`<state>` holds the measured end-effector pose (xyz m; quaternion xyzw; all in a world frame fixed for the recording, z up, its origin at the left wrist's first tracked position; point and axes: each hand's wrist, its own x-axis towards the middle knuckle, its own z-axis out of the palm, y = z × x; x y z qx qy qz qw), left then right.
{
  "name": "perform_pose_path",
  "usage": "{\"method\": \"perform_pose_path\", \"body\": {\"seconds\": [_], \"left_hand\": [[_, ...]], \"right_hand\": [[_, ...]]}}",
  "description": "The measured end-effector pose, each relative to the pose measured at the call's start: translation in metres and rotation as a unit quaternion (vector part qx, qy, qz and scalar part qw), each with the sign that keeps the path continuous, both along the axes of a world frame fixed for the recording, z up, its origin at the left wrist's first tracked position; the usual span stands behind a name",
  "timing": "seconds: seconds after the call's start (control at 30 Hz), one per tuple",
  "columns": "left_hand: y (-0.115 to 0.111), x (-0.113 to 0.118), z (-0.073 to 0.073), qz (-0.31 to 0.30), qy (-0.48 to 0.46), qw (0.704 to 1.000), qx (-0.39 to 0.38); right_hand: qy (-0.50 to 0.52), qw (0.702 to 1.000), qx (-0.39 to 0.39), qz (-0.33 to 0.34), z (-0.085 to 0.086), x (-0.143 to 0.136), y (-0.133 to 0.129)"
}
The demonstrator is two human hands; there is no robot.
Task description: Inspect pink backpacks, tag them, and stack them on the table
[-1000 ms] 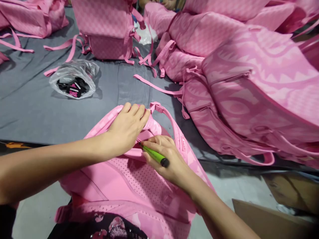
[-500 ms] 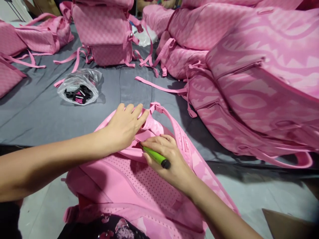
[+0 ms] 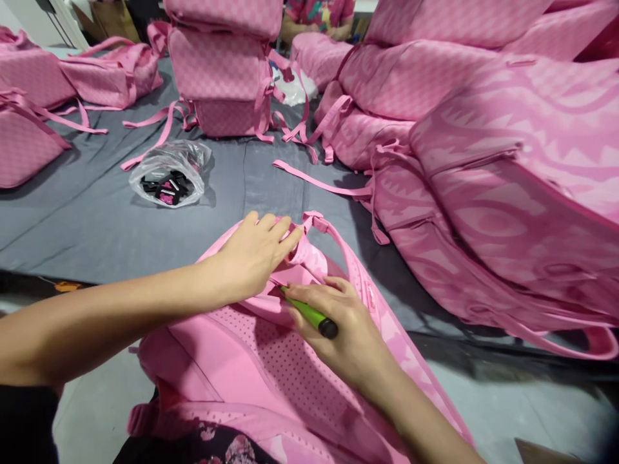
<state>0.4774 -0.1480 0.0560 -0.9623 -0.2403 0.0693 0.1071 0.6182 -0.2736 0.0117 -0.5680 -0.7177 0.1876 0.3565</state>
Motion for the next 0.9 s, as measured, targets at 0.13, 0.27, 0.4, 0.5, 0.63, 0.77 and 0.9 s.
{"method": "perform_pose_path", "body": {"seconds": [0.13, 0.27, 0.4, 0.5, 0.63, 0.77, 0.9], "left_hand": [[0.0, -0.002, -0.004, -0.003, -0.016, 1.0, 0.011], [0.0, -0.003, -0.007, -0.008, -0.032, 0.999, 0.018], [-0.001, -0.004, -0.008, -0.01, -0.038, 0.999, 0.023], [-0.001, -0.005, -0.01, -0.011, -0.046, 0.998, 0.034], [-0.002, -0.005, -0.011, -0.01, -0.051, 0.998, 0.043], [-0.002, -0.006, -0.011, -0.006, -0.046, 0.998, 0.037], [-0.003, -0.006, -0.01, -0.002, -0.041, 0.999, 0.025]], "right_hand": [[0.019, 1.0, 0.002, -0.01, -0.001, 0.0, -0.001], [-0.005, 1.0, 0.011, -0.029, -0.003, -0.003, -0.001], [-0.007, 0.999, 0.018, -0.04, -0.001, -0.006, -0.001], [-0.001, 0.998, 0.022, -0.054, -0.001, -0.008, 0.0], [-0.015, 0.997, 0.013, -0.076, -0.002, -0.009, 0.0], [0.007, 0.998, 0.003, -0.069, -0.002, -0.009, -0.001], [0.005, 0.997, -0.024, -0.072, 0.0, -0.008, -0.004]]}}
